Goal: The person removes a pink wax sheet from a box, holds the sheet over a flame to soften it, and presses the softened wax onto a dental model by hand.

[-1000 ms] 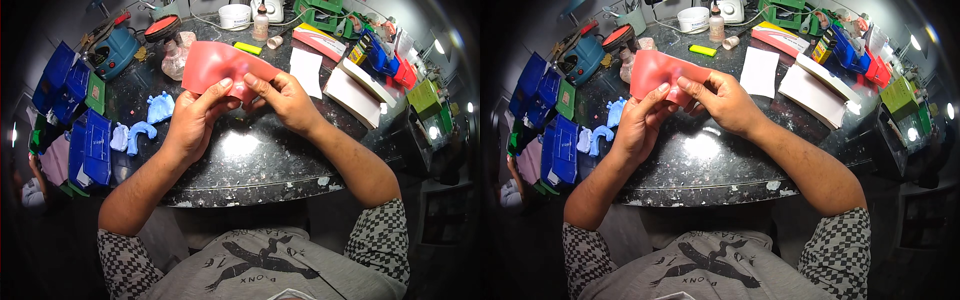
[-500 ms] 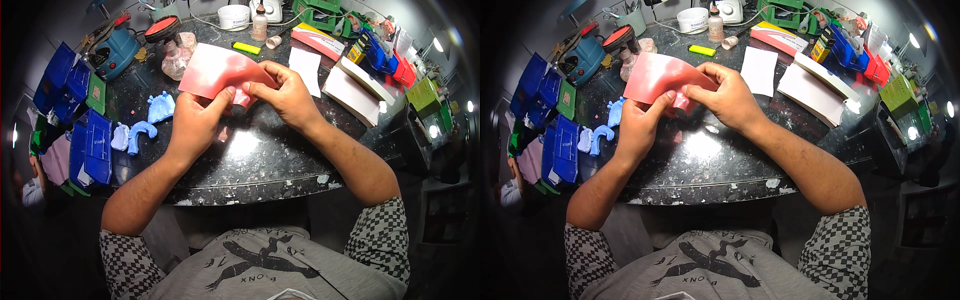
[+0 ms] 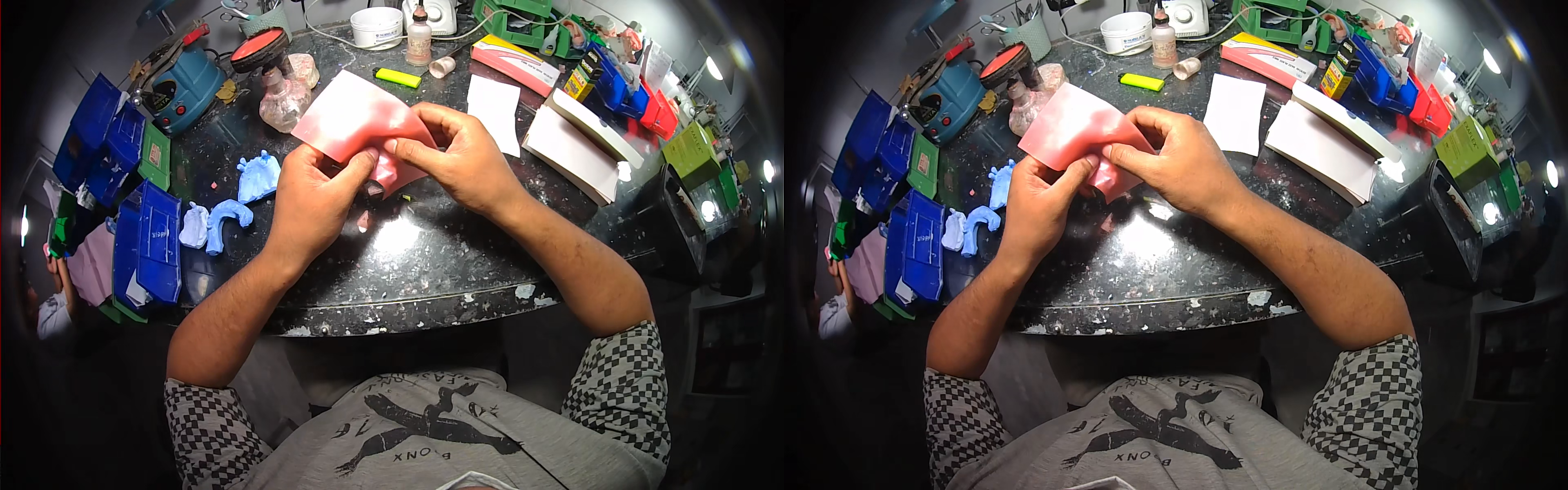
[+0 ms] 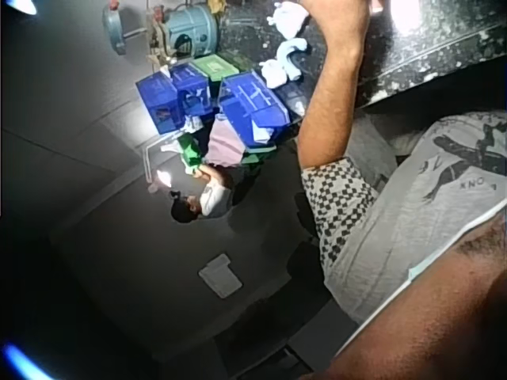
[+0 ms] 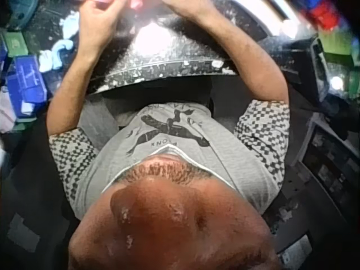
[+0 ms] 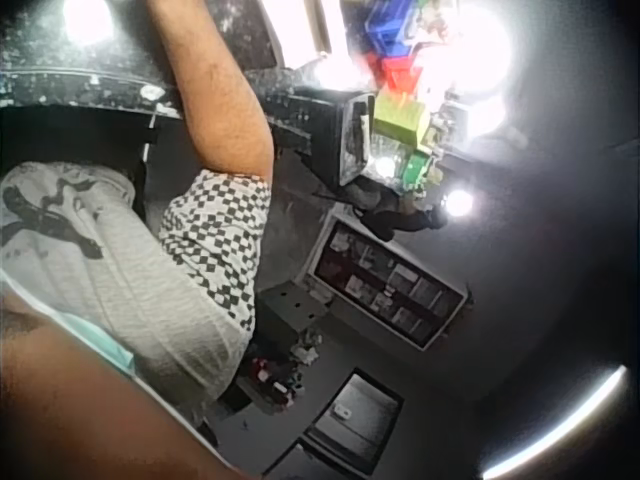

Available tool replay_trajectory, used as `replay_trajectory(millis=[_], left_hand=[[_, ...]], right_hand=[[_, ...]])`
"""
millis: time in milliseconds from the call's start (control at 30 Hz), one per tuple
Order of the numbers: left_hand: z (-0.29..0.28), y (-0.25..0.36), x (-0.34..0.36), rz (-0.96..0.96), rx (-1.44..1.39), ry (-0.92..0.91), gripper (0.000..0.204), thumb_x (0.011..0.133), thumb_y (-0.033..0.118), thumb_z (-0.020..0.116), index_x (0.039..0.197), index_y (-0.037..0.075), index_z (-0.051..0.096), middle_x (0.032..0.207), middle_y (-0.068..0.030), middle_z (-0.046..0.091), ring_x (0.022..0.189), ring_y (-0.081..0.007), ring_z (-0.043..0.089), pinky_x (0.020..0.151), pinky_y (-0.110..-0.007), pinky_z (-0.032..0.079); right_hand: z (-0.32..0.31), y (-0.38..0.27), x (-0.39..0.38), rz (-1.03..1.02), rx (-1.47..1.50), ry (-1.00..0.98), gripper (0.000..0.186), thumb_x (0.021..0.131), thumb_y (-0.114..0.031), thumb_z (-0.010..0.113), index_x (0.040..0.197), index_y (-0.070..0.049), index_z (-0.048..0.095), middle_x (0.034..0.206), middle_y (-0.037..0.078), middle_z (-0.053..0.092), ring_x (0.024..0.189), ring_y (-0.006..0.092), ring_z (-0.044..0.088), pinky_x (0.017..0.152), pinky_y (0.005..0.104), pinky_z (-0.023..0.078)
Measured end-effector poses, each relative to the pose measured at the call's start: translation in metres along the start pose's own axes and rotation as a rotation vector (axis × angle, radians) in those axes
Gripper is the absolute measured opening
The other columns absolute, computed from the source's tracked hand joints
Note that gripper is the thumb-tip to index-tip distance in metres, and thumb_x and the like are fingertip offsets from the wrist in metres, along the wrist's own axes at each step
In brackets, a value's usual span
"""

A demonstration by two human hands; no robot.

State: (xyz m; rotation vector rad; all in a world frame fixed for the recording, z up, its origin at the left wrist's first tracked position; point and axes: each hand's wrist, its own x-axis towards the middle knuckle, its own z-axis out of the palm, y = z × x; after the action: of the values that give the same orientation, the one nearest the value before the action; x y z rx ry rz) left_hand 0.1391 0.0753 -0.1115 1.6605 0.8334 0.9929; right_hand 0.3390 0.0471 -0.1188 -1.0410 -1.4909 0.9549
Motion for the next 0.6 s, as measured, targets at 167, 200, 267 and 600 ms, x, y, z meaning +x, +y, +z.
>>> replay_trajectory(millis=[167,200,267,600], left_hand=[[0.0,0.003,-0.001,-0.002,0.019,-0.022,0.021,0.094,0.007,0.065,0.113,-0.003,0.07,0.099,-0.0073,0.074,0.086,-0.0101,0.069,0.075,-0.025,0.055],[0.002,0.004,-0.001,-0.023,-0.028,-0.024,0.021,0.095,0.008,0.066,0.112,-0.003,0.07,0.098,-0.0074,0.074,0.086,-0.01,0.069,0.074,-0.025,0.055],[0.002,0.006,0.0,-0.044,-0.074,-0.021,0.021,0.095,0.01,0.066,0.112,-0.003,0.071,0.098,-0.0074,0.074,0.086,-0.0099,0.069,0.073,-0.024,0.056],[-0.002,0.007,0.002,-0.057,-0.087,-0.008,0.025,0.096,0.018,0.07,0.115,0.0,0.072,0.103,-0.0066,0.074,0.088,-0.0098,0.069,0.071,-0.023,0.055]], right_hand=[[-0.009,-0.006,0.003,-0.089,-0.105,-0.027,0.025,0.09,-0.023,0.076,0.098,0.001,0.071,0.088,0.004,0.072,0.082,0.0069,0.064,0.074,0.0249,0.052],[-0.011,-0.007,0.003,-0.047,-0.11,-0.029,0.025,0.089,-0.023,0.076,0.097,0.001,0.072,0.088,0.004,0.072,0.081,0.0067,0.064,0.073,0.0246,0.052],[-0.012,-0.007,0.003,-0.006,-0.114,-0.036,0.024,0.089,-0.023,0.076,0.095,0.001,0.072,0.087,0.004,0.073,0.08,0.0064,0.063,0.072,0.0243,0.051],[-0.008,-0.007,0.003,0.055,0.037,-0.053,0.026,0.091,-0.023,0.076,0.099,0.001,0.072,0.089,0.003,0.073,0.082,0.0057,0.064,0.073,0.0232,0.052]])
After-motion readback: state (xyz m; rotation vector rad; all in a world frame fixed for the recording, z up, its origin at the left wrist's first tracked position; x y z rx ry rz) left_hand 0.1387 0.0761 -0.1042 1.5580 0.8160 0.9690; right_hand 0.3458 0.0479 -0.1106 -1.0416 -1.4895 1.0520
